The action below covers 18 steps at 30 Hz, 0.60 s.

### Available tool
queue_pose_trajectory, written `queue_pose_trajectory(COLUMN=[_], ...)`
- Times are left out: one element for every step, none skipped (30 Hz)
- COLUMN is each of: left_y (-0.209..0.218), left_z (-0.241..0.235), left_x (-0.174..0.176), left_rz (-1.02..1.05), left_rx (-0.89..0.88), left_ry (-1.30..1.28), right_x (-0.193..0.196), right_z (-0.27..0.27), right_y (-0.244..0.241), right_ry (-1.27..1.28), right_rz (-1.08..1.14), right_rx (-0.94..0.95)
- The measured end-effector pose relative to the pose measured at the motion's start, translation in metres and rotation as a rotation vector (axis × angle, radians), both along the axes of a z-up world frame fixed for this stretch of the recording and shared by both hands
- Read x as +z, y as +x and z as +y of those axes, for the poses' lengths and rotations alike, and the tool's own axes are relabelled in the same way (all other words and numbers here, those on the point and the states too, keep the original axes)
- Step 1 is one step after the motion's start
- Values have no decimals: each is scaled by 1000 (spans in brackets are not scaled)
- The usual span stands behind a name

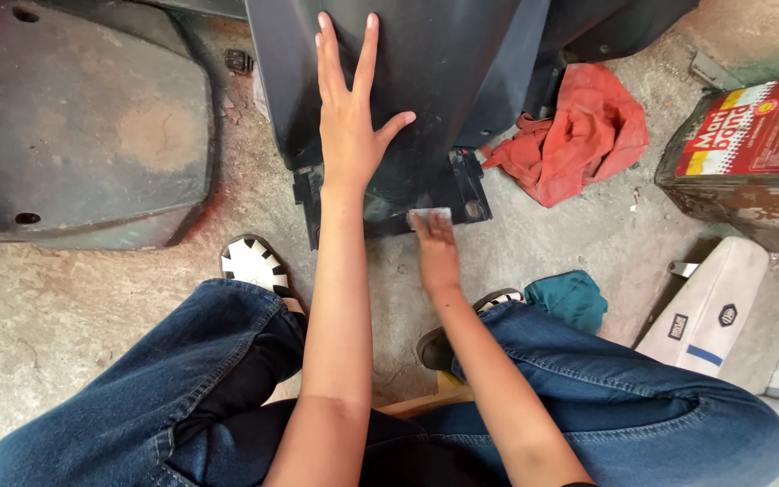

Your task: The person sands a black plastic motorcycle part using a sanding block held in the right hand while stabilizing the part with the left hand. The person shifts position from standing to sitting on the floor to continue sanding the lower edges of the part.

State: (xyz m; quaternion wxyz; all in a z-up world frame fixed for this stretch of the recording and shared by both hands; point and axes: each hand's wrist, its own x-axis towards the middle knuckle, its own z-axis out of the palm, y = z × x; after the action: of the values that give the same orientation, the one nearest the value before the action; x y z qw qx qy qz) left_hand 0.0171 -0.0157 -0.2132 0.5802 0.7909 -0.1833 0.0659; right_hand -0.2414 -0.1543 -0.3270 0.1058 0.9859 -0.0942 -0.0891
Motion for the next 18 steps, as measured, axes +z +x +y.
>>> queue_pose_trajectory(left_y=[0, 0, 0, 0, 1, 1, 1, 1, 2, 4, 5, 6, 7, 10, 11, 13, 14, 11], left_z=[0, -1, -2, -1, 1, 2, 3, 3, 6, 8, 11, 18, 24, 27, 31, 34, 36, 34], left_x=[2, 4, 5, 5, 5, 5, 5, 5, 5, 6, 7, 5, 3, 3, 0, -1, -3, -11], left_rz=[5, 10, 10, 7, 5, 2, 1, 0, -3, -13, -23, -26, -10, 2, -5, -10, -15, -15], left_rx=[-1, -1, 0, 2, 5, 8, 5, -1, 0, -2, -4, -3, -14, -25, -22, -9, 4, 2], left_ry=[1, 2, -4, 3, 11, 14, 10, 5, 8, 26, 44, 51, 18, -22, -22, -23, -24, -26], right_x=[2, 3, -3, -11, -20, -21, -23, -24, -15, -6, 3, 6, 9, 12, 10, 9, 8, 8], right_z=[7, 13, 28, 45, 63, 66, 70, 74, 66, 59, 52, 34, 17, -4, -5, -7, -9, 8], right_y=[2, 5, 3, 3, 2, 3, 5, 6, 6, 7, 9, 6, 3, 2, 1, 1, 0, -2], right_ry=[64, 128, 122, 191, 259, 262, 324, 386, 388, 366, 344, 351, 232, 106, 106, 134, 162, 160], right_rz=[23, 46, 45, 7, -31, -34, -86, -137, -139, -112, -85, -88, -65, -45, -51, -71, -92, -92], right_rx=[-41, -81, -81, -21, 39, 43, 85, 124, 125, 116, 106, 108, 31, -44, -41, -104, -167, -169])
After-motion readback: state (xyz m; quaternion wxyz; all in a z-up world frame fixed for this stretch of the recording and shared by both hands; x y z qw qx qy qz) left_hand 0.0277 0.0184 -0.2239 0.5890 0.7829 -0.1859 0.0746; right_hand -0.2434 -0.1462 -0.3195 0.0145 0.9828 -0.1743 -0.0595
